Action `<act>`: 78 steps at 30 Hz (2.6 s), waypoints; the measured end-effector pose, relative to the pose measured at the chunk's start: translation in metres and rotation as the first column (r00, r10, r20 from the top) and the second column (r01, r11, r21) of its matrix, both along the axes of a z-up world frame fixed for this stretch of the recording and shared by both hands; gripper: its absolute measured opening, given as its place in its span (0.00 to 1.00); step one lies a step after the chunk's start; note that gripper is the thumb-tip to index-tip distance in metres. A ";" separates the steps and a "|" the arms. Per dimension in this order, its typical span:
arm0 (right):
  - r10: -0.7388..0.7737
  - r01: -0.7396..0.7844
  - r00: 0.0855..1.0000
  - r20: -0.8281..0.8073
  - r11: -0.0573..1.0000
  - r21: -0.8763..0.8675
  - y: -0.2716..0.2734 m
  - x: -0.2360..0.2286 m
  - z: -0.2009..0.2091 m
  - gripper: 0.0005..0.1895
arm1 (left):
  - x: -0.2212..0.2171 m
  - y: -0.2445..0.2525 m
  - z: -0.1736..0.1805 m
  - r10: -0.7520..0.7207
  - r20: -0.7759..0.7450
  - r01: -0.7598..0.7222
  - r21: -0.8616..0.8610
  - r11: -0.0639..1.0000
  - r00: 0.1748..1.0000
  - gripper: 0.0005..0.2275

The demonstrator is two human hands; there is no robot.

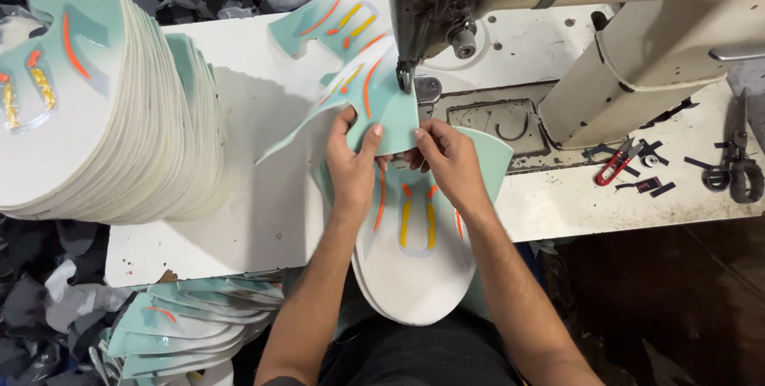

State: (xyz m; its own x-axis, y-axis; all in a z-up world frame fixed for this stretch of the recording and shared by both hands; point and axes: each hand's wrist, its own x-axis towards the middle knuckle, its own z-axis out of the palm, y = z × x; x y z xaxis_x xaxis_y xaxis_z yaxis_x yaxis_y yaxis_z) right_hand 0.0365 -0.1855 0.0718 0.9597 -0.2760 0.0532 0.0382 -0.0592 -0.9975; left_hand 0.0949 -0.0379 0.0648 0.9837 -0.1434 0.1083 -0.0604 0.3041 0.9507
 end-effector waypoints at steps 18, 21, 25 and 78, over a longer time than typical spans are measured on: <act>-0.321 0.795 0.431 0.843 -0.307 -0.523 -0.257 -0.043 -0.027 0.34 | 0.086 -0.027 -0.018 0.041 -0.021 -0.041 0.006 0.999 0.999 0.22; -0.298 0.807 0.549 0.781 -0.056 -0.588 -0.236 -0.049 -0.046 0.37 | 0.082 -0.026 -0.021 0.012 -0.046 -0.011 0.018 1.000 0.999 0.22; -0.166 0.791 0.600 0.782 0.272 -0.549 -0.226 -0.075 -0.009 0.41 | 0.067 -0.006 -0.030 -0.017 -0.045 0.016 -0.020 1.000 0.999 0.23; 0.116 -0.089 0.992 -0.044 0.915 0.394 -0.013 0.049 -0.033 0.21 | -0.165 0.124 -0.037 -0.029 0.007 0.026 0.224 0.974 1.000 0.21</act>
